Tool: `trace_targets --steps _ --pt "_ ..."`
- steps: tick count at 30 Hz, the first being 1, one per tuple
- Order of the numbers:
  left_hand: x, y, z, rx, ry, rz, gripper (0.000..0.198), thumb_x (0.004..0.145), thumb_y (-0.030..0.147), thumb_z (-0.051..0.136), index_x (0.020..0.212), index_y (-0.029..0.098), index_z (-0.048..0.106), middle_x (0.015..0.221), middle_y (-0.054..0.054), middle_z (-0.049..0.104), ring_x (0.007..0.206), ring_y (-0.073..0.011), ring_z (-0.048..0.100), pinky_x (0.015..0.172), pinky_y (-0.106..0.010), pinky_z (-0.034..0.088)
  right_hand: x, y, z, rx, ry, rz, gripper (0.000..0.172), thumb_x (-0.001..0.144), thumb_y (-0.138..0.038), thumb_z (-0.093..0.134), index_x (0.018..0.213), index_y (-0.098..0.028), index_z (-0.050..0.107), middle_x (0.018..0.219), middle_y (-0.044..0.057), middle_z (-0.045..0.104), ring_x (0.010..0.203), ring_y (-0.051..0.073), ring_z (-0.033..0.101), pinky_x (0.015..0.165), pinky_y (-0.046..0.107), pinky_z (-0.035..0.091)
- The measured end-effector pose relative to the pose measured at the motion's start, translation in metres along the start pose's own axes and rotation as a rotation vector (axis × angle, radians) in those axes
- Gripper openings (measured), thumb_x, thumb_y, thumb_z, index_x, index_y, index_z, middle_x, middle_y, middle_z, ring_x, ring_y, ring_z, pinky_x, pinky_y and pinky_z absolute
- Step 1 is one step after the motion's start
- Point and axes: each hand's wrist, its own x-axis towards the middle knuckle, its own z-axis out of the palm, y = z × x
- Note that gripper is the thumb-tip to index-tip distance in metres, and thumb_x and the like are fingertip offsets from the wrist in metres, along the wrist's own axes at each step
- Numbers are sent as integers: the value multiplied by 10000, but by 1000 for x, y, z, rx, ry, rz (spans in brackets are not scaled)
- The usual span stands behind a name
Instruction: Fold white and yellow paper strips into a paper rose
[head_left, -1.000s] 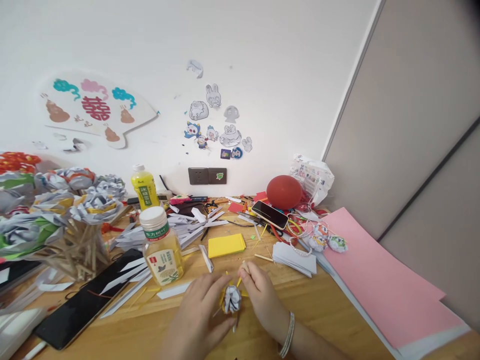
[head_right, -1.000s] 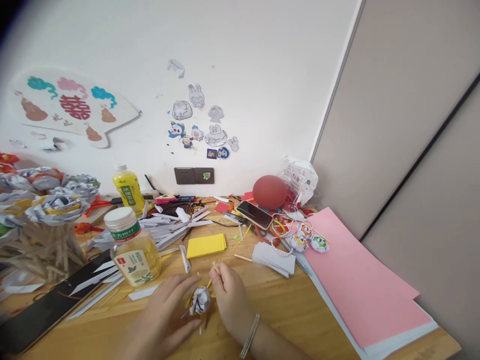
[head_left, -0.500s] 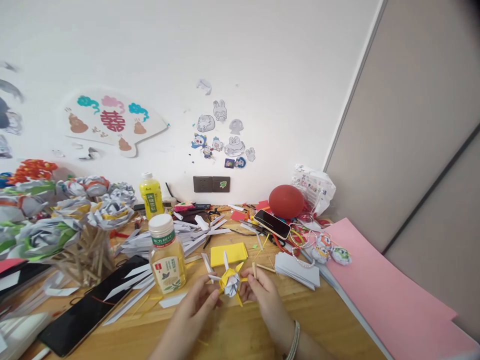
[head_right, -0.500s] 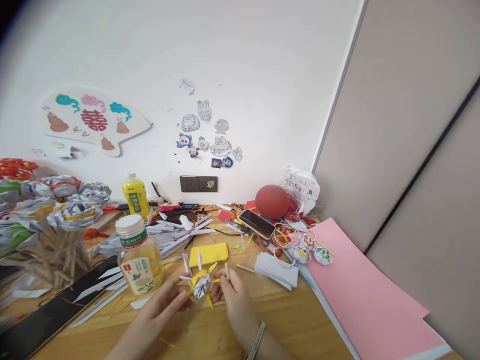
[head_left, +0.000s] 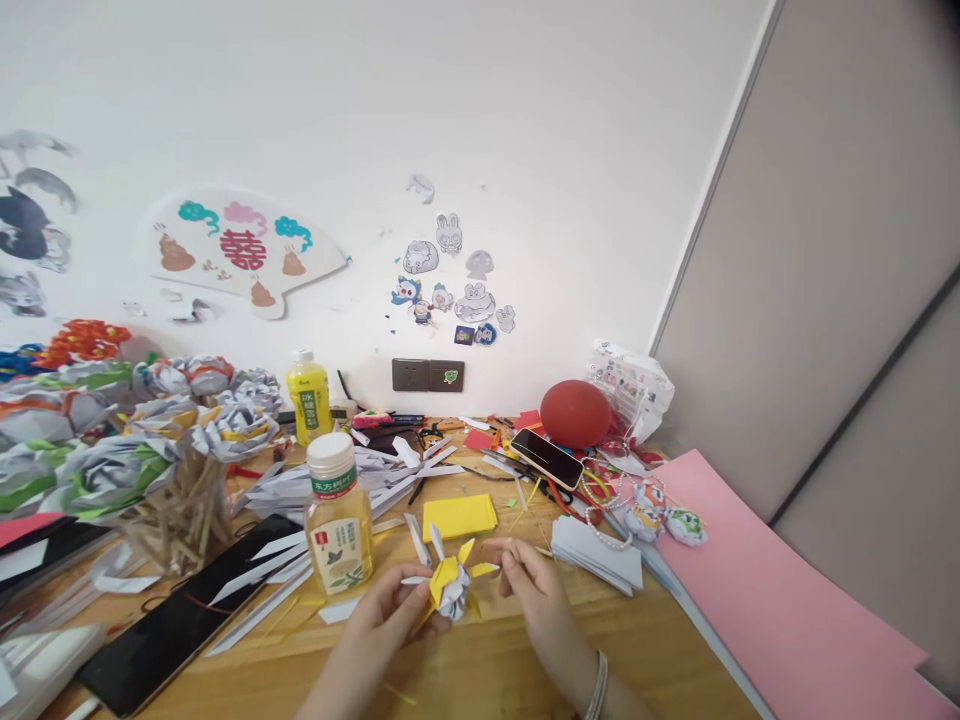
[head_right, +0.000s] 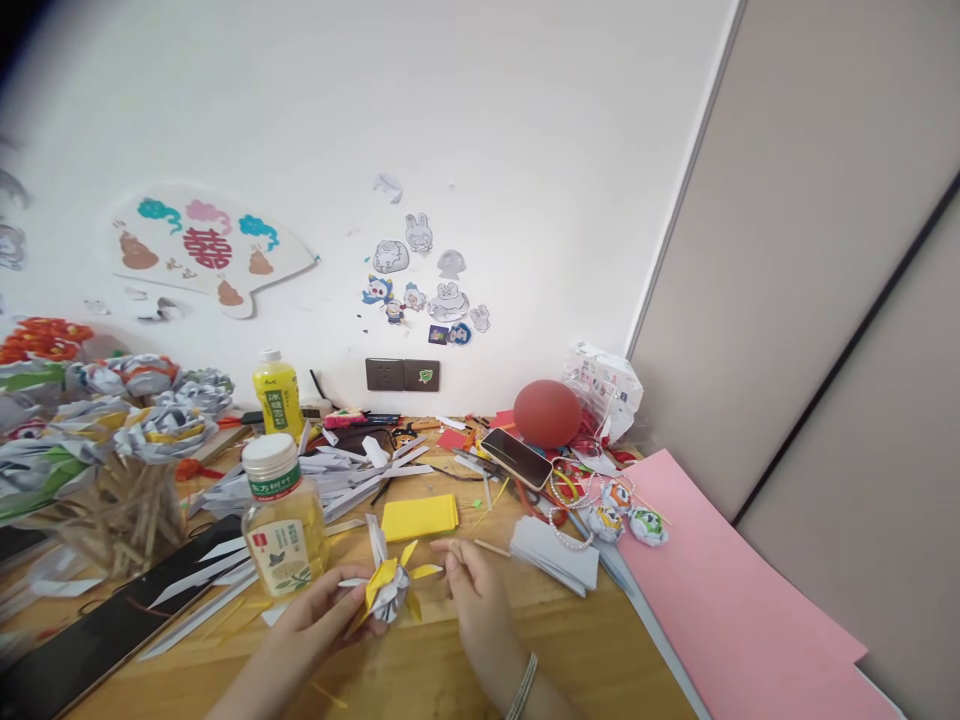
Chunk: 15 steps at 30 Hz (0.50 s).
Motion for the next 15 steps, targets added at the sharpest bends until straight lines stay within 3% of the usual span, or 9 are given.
trace_targets --steps 5,10,13,15 --pt "2 2 -1 128 7 44 537 498 625 710 719 151 588 532 41 564 474 -106 485 492 -215 375 2 1 -4 -90 23 19 407 831 -492 423 864 -147 637 563 -24 438 554 149 438 552 254 374" --pt "-3 2 3 368 -45 67 488 609 617 617 578 133 576 479 65 425 466 -83 347 452 -197 258 -2 -7 -6 -142 7 -1 402 844 -475 428 927 -141 636 686 22 548 672 176 510 660 281 409" --pt "-6 1 4 503 -115 30 463 631 595 593 543 143 542 484 61 415 476 -92 354 451 -202 255 -5 -10 -5 -161 -111 -64 422 884 -464 372 926 -138 637 730 38 572 731 176 523 706 278 407" --pt "-7 1 5 543 -147 4 452 625 593 586 557 149 538 475 58 430 463 -98 372 441 -206 262 -6 -8 -4 -193 -279 -62 409 888 -449 385 809 -137 638 634 5 521 627 142 482 621 240 391"
